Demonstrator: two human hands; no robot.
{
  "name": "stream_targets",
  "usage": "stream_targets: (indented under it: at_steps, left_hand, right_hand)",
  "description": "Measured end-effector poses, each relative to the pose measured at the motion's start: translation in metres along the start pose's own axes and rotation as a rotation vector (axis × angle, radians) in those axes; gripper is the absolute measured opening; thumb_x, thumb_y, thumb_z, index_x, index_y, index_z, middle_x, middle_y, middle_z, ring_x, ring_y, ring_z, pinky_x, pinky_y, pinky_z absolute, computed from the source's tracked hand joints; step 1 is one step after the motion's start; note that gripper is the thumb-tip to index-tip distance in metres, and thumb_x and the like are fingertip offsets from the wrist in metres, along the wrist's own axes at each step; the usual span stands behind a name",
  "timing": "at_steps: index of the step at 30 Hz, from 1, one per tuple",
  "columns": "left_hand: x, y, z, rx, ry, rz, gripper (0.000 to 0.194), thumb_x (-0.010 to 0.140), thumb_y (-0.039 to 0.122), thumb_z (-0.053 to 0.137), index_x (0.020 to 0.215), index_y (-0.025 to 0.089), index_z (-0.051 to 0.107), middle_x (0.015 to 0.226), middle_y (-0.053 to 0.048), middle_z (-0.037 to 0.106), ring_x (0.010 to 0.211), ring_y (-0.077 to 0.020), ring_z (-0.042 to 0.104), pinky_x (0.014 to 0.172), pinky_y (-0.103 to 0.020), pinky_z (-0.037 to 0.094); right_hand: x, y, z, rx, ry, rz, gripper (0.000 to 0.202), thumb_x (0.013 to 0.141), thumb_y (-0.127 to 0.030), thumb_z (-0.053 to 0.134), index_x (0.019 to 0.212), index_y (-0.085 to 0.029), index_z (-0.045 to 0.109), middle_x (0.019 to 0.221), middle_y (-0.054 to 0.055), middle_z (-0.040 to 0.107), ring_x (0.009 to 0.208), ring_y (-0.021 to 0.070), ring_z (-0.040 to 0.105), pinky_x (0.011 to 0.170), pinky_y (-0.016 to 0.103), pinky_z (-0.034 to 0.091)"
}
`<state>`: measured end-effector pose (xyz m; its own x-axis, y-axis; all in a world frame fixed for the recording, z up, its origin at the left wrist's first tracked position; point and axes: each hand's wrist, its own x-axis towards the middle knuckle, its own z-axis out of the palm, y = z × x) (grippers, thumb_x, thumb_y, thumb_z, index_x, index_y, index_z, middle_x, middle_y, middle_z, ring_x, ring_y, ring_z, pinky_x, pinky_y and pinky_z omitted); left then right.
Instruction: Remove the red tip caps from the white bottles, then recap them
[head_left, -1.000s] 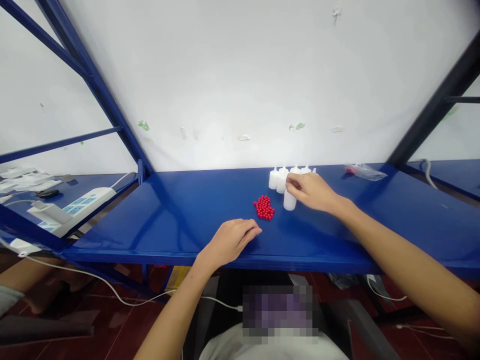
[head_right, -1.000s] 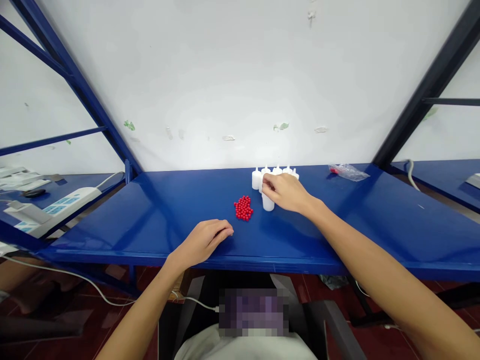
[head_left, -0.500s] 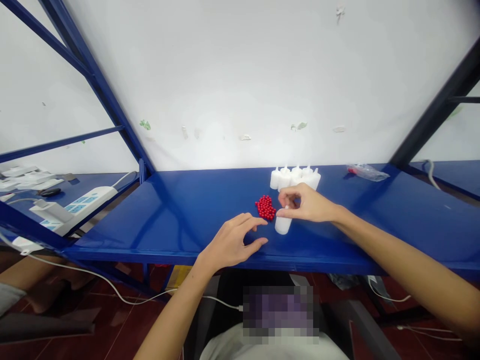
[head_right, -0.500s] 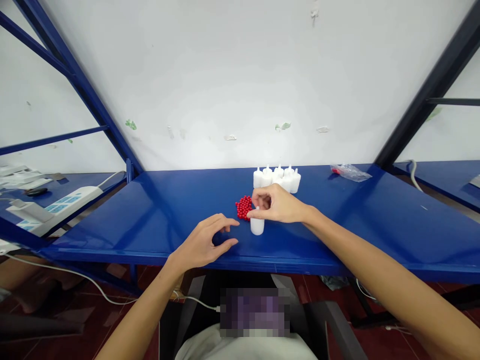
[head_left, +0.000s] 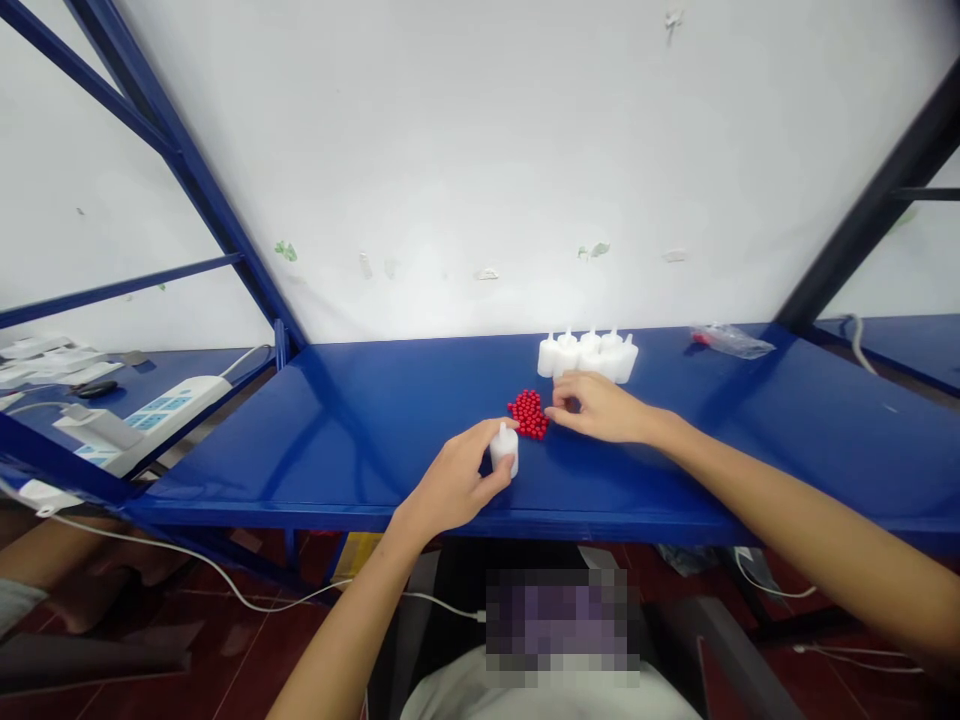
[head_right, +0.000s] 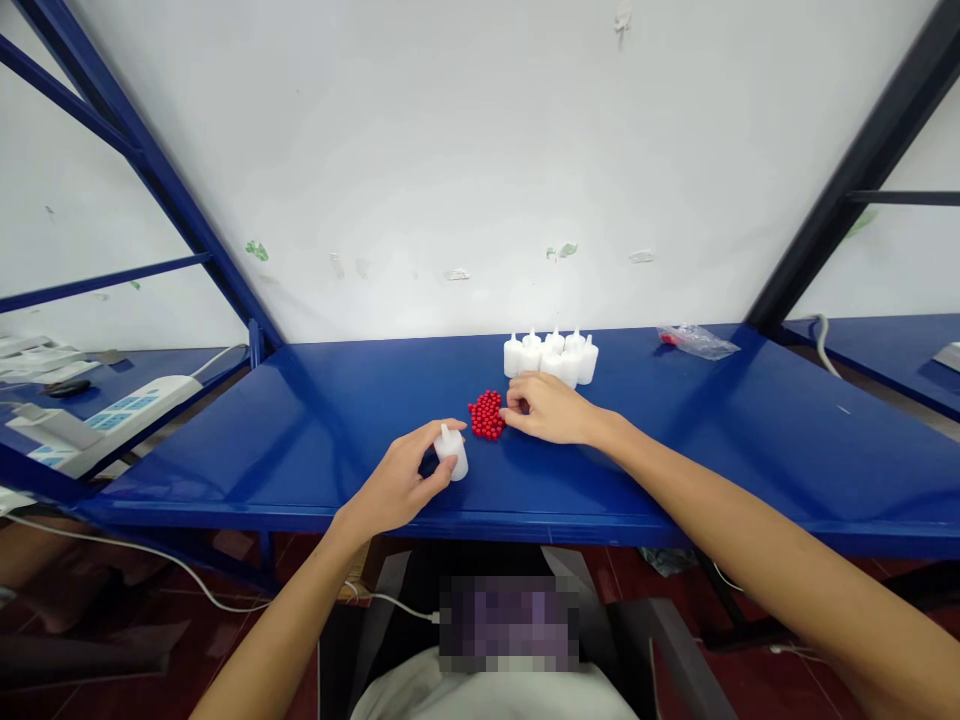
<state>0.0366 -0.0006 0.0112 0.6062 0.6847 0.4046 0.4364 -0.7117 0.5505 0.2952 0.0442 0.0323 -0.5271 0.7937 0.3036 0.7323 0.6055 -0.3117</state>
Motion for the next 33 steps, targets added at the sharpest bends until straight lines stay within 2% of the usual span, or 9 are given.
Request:
stream_targets:
  at_steps: [3, 5, 7, 13, 18, 22, 24, 27, 33]
  left_hand:
    - [0.0, -0.001, 0.0, -0.006, 0.036, -0.039, 0.033, 0.097, 0.022, 0.043, 0.129, 0.02, 0.049, 0.118, -0.007, 0.061, 0.102, -0.0196, 0.058, 0.093, -0.03, 0.043]
    - [0.0, -0.001, -0.001, -0.018, 0.049, -0.059, 0.032, 0.096, 0.02, 0.041, 0.127, 0.02, 0.049, 0.114, -0.007, 0.061, 0.098, -0.019, 0.057, 0.091, -0.031, 0.043]
    - [0.0, 0.0, -0.001, -0.028, 0.045, -0.07, 0.031, 0.094, 0.017, 0.041, 0.124, 0.019, 0.049, 0.11, -0.006, 0.06, 0.096, -0.0186, 0.056, 0.089, -0.03, 0.043]
    - [0.001, 0.003, -0.003, -0.07, -0.021, -0.057, 0.036, 0.089, 0.01, 0.039, 0.123, 0.02, 0.049, 0.106, -0.005, 0.059, 0.092, -0.0178, 0.053, 0.087, -0.03, 0.043]
    - [0.001, 0.004, -0.005, -0.128, -0.041, -0.052, 0.027, 0.097, 0.022, 0.037, 0.122, 0.02, 0.049, 0.106, -0.005, 0.058, 0.092, -0.018, 0.053, 0.088, -0.031, 0.042]
    - [0.001, 0.005, -0.006, -0.192, -0.093, -0.095, 0.025, 0.102, 0.03, 0.032, 0.12, 0.02, 0.047, 0.102, -0.005, 0.058, 0.088, -0.0166, 0.052, 0.085, -0.03, 0.043]
    - [0.001, 0.005, -0.005, -0.207, -0.111, -0.092, 0.024, 0.103, 0.032, 0.032, 0.118, 0.019, 0.046, 0.101, -0.005, 0.057, 0.086, -0.0162, 0.051, 0.084, -0.03, 0.044]
    - [0.0, 0.005, -0.002, -0.223, -0.118, -0.07, 0.025, 0.103, 0.034, 0.033, 0.117, 0.019, 0.046, 0.102, -0.006, 0.057, 0.088, -0.0165, 0.051, 0.084, -0.031, 0.045]
    - [0.0, -0.001, 0.003, -0.262, -0.024, -0.077, 0.036, 0.098, 0.037, 0.049, 0.13, 0.021, 0.04, 0.123, -0.01, 0.056, 0.108, -0.0218, 0.053, 0.095, -0.038, 0.044]
  right_hand:
    - [-0.001, 0.006, -0.001, -0.037, -0.112, 0.055, 0.023, 0.083, -0.03, 0.055, 0.063, -0.019, 0.052, 0.06, 0.0, 0.053, 0.062, 0.0144, 0.049, 0.063, 0.03, 0.035]
    - [-0.002, 0.005, -0.003, 0.007, -0.159, 0.087, 0.01, 0.08, -0.028, 0.057, 0.079, -0.018, 0.058, 0.06, -0.001, 0.055, 0.056, 0.0131, 0.047, 0.057, 0.029, 0.033]
    - [-0.002, 0.002, -0.003, 0.041, -0.182, 0.073, 0.016, 0.08, -0.027, 0.057, 0.093, -0.018, 0.059, 0.061, -0.002, 0.056, 0.054, 0.0129, 0.047, 0.054, 0.028, 0.031]
    - [0.0, -0.001, 0.001, 0.008, -0.206, 0.001, 0.01, 0.086, -0.028, 0.052, 0.082, -0.02, 0.056, 0.064, -0.001, 0.055, 0.055, 0.0125, 0.046, 0.054, 0.027, 0.029]
    - [0.0, 0.001, 0.004, 0.017, -0.075, 0.013, 0.014, 0.089, -0.032, 0.053, 0.086, -0.019, 0.059, 0.064, -0.002, 0.054, 0.056, 0.012, 0.045, 0.056, 0.027, 0.03]
    - [0.001, -0.024, 0.004, 0.38, 0.064, -0.004, 0.022, 0.092, -0.04, 0.054, 0.092, -0.019, 0.061, 0.069, -0.001, 0.057, 0.06, 0.0123, 0.049, 0.058, 0.027, 0.038]
    - [0.003, -0.041, 0.002, 0.533, 0.067, -0.028, 0.023, 0.092, -0.042, 0.055, 0.093, -0.019, 0.061, 0.072, 0.0, 0.06, 0.063, 0.013, 0.052, 0.059, 0.028, 0.042]
    - [0.009, -0.059, 0.0, 0.564, 0.054, -0.073, 0.021, 0.091, -0.041, 0.058, 0.09, -0.02, 0.062, 0.078, 0.002, 0.062, 0.066, 0.0132, 0.054, 0.061, 0.028, 0.044]
    - [0.014, -0.065, 0.012, 0.587, 0.072, -0.113, 0.021, 0.091, -0.04, 0.058, 0.087, -0.02, 0.062, 0.082, 0.002, 0.058, 0.067, 0.0121, 0.05, 0.061, 0.027, 0.043]
